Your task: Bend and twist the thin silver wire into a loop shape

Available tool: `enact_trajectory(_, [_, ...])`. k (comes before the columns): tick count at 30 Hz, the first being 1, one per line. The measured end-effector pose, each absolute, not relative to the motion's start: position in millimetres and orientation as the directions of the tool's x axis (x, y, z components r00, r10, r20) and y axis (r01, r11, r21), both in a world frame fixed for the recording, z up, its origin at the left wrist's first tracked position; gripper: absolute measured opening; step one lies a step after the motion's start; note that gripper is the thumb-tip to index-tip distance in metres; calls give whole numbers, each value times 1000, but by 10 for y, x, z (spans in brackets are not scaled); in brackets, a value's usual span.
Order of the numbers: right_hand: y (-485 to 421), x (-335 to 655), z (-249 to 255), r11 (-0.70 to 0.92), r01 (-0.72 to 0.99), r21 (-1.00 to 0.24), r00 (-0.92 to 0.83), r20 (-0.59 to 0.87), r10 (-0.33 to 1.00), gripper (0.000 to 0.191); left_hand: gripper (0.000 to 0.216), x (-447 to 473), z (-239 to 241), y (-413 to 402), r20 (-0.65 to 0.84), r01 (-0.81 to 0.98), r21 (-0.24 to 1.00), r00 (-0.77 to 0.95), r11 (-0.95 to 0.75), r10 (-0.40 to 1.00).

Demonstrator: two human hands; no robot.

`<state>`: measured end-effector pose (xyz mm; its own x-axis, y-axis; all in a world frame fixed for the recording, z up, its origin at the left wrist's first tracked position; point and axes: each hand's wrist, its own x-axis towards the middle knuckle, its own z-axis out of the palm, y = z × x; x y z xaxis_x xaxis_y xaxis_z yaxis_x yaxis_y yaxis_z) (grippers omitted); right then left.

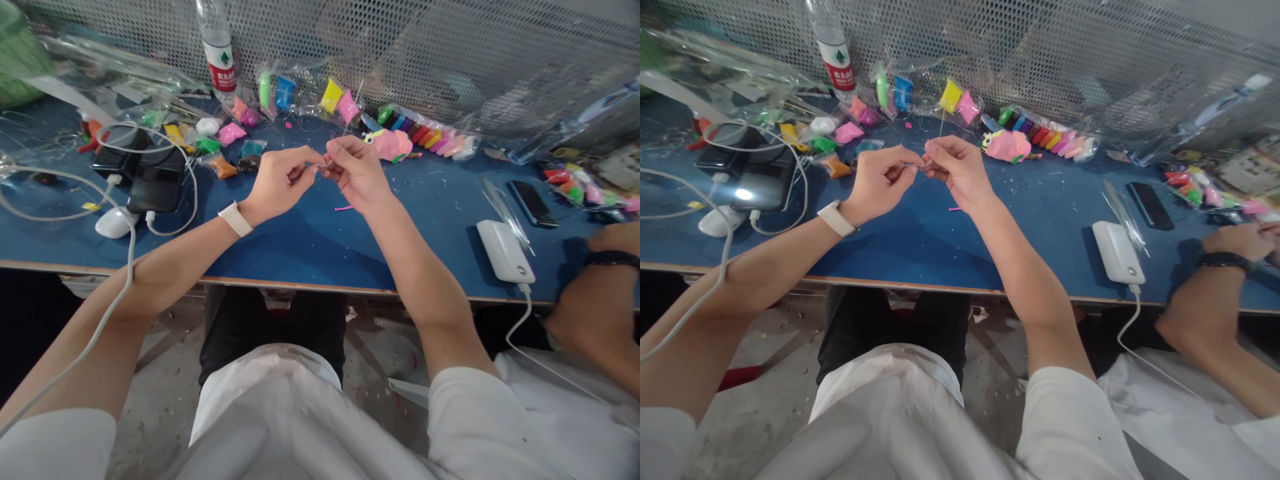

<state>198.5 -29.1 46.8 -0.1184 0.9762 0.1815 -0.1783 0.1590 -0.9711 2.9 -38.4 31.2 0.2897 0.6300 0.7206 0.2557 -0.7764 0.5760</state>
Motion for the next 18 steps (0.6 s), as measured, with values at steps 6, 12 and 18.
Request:
enact_trajectory(6, [-294,1989,486,76,-159,-984,-143,99,985,47,12,11,257,-346,718,322,508,354,-799,599])
enact_trajectory(12, [-264,2008,450,49,-148,-988,-167,74,983,39,20,-28,161,-299,760,421,344,399,-839,512])
enact_trajectory(18, [-238,2033,435,-16,-185,-983,-205,22,978,43,29,-85,140,-256,762,455,215,475,-864,439])
